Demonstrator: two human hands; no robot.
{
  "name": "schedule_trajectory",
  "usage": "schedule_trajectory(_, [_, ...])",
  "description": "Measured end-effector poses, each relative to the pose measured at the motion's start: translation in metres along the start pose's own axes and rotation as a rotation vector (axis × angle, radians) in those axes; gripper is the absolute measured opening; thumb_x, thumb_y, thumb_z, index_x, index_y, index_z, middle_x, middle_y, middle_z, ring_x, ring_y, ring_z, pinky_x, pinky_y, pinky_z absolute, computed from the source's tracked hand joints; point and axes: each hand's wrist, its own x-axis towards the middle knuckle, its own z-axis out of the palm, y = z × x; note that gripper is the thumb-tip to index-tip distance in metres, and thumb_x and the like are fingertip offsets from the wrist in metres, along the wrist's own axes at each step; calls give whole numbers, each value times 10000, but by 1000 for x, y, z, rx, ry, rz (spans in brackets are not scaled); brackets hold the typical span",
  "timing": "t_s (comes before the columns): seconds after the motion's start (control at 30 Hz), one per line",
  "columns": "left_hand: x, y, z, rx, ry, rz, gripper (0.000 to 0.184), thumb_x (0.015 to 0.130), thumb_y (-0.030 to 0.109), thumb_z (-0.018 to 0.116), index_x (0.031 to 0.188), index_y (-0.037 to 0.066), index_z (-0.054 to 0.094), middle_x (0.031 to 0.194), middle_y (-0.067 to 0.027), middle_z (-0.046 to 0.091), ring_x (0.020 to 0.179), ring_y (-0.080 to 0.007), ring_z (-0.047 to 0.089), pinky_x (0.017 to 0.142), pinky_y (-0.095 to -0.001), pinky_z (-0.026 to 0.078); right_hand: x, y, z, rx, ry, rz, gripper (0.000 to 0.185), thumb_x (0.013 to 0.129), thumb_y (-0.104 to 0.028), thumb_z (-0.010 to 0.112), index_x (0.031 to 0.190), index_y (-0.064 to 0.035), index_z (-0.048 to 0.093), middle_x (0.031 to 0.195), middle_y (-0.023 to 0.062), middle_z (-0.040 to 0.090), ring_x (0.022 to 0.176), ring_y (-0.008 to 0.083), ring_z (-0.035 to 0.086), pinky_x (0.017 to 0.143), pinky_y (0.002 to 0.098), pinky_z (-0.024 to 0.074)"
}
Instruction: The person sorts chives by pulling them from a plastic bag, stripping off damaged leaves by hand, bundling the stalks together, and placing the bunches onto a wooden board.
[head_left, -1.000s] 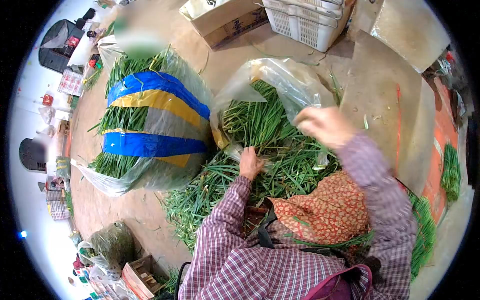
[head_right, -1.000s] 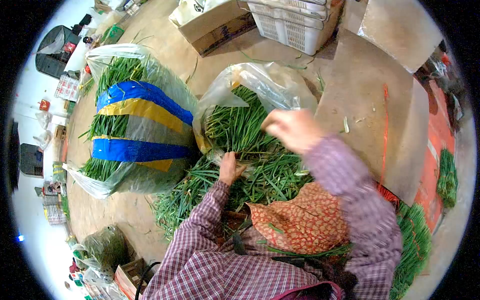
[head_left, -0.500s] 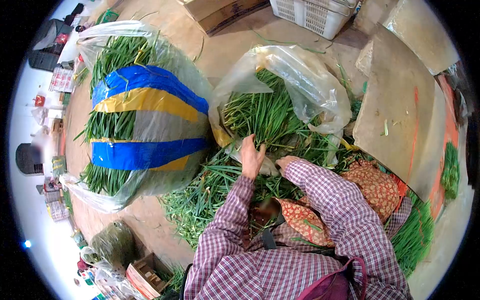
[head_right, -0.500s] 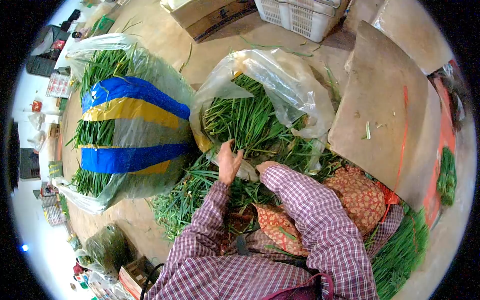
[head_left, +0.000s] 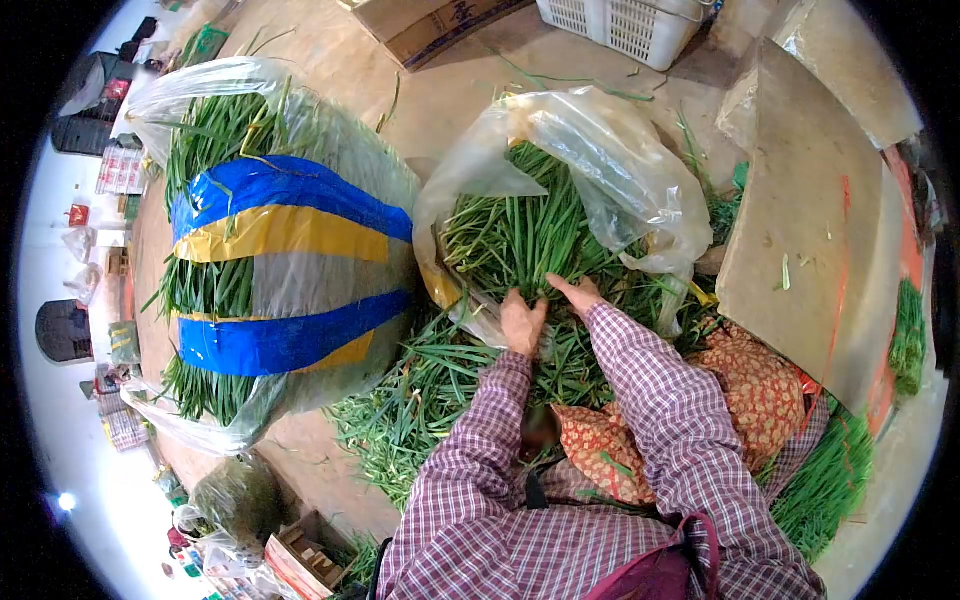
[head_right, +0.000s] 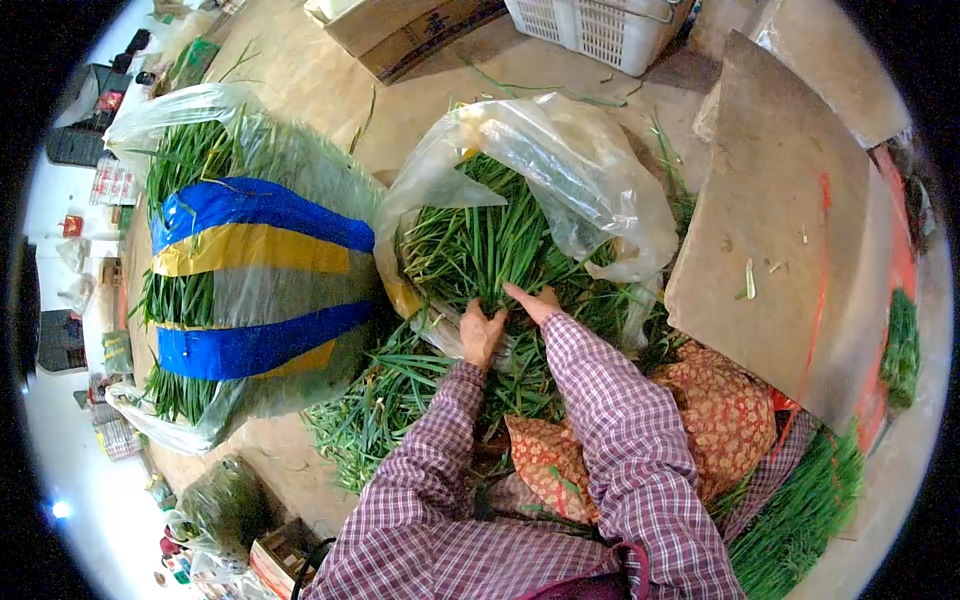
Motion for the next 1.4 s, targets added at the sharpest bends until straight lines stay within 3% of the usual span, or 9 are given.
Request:
schedule_trajectory(0.2, [-30,39,35,-23,-24,328,290,698,62,603,944,-87,562,823,-256,565,785,-413,533,728,-468,439,4,-1,0,-34,153,-21,1307,561,-548,794,1420,17,-12,1453,228,185,1328,344,246,1087,427,260])
schedule_trajectory(0.37, [-44,73,3,-187,-184,306,273,722,24,573,983,-43,611,947,-213,609,917,-353,565,842,-427,448,83,53,-31,178,152,-164,889,626,-289,811,1301,48,340,1218,194,507,1108,291,489,973,394,393])
schedule_trajectory(0.47, [-14,38,-19,-354,42,217,199,799,3,533,969,-3,636,911,-132,654,811,-194,623,700,-285,502,25,16,-35,19,153,36,1090,650,-442,768,1396,63,153,1423,234,260,1284,369,314,1056,474,309])
schedule_trajectory(0.67, [22,-1,4,-114,-226,-2,500,803,366,576,1044,-72,577,985,-219,626,893,-324,599,792,-356,457,18,10,-38,-34,107,67,1057,658,-443,752,1388,66,183,1429,236,251,1282,357,323,1051,466,317])
schedule_trajectory(1.03, [14,19,38,-327,-223,-12,406,836,255,509,1065,-78,553,923,-236,624,827,-345,590,746,-400,438,56,22,-28,-91,74,-151,1079,594,-526,788,1357,37,273,1397,203,324,1243,333,379,1068,410,296])
schedule_trajectory(1.07, [14,18,46,-339,-320,-108,442,822,255,491,1109,-77,537,1025,-304,579,921,-434,557,780,-436,441,35,11,-24,-74,221,-88,1012,592,-467,810,1322,32,317,1317,194,424,1203,311,425,1048,406,327])
schedule_trajectory(1.1, [7,34,38,-295,-342,-113,418,827,215,501,1105,-95,532,958,-208,614,822,-254,551,748,-334,420,43,20,-26,-75,220,-88,1012,592,-467,810,1322,32,317,1317,194,424,1203,311,425,1048,406,327])
schedule_trajectory(1.3, [-11,59,16,-583,-399,-58,388,833,163,536,1145,-68,557,1035,-141,625,880,-186,570,798,-294,444,13,9,-58,19,225,-96,995,578,-374,828,1314,54,313,1282,209,460,1145,314,483,1009,387,379])
schedule_trajectory(1.4, [10,48,-18,-704,-333,-234,378,839,186,564,1138,-44,577,1016,-118,625,868,-182,576,806,-287,448,0,-2,-57,30,272,34,1169,556,-375,836,1396,62,149,1416,234,280,1290,335,320,1072,394,293])
